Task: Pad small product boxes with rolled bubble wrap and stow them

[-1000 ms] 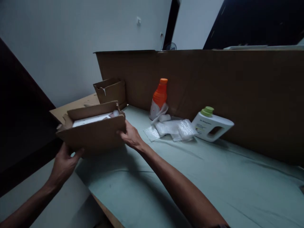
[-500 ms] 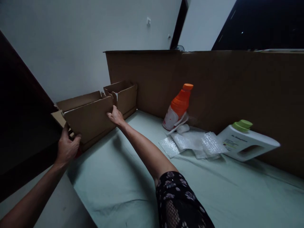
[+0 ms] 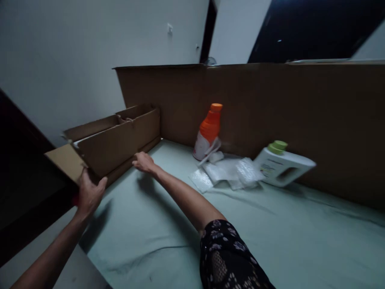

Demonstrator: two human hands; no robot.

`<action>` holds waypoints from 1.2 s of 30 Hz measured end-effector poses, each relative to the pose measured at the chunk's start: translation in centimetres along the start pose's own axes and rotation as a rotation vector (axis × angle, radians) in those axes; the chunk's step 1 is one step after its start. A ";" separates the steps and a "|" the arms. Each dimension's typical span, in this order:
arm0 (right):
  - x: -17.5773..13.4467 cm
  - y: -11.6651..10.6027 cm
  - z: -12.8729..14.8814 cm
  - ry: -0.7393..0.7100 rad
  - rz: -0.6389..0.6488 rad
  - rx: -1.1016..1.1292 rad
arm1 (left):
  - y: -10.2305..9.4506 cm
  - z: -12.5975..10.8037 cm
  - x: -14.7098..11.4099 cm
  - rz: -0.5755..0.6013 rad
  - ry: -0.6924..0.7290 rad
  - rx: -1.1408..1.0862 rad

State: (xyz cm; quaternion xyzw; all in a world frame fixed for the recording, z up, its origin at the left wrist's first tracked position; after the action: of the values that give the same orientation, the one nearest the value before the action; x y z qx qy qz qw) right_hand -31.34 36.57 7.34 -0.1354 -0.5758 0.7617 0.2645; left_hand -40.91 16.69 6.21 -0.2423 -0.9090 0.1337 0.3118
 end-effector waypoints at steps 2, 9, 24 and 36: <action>-4.8 1.6 -1.2 -0.039 0.014 -0.032 | 1.8 -0.5 -4.3 0.093 0.006 0.028; -24.5 2.4 -6.7 -0.016 -0.054 -0.144 | 13.9 -7.5 -19.7 0.827 0.460 0.217; -66.6 -27.8 -27.5 1.171 -0.466 -0.713 | 22.9 -19.3 -25.8 0.786 0.899 0.226; -61.7 -25.8 -23.0 0.849 -0.272 -0.705 | 20.5 -19.7 -24.9 0.720 0.625 -0.123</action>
State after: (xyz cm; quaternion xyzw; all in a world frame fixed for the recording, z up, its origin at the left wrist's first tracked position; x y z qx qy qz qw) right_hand 37.51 25.69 18.85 -0.4343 -0.6508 0.3613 0.5072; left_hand -4.05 22.84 0.80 -0.5880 -0.6363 0.0999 0.4893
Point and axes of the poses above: each hand's wrist, its own x-axis towards the middle knuckle, its own y-axis out of the palm, z = x × y, the point moved 9 cm from there along x, towards the middle knuckle, and after that the axes turned 9 degrees about -x, right-handed, at the moved point
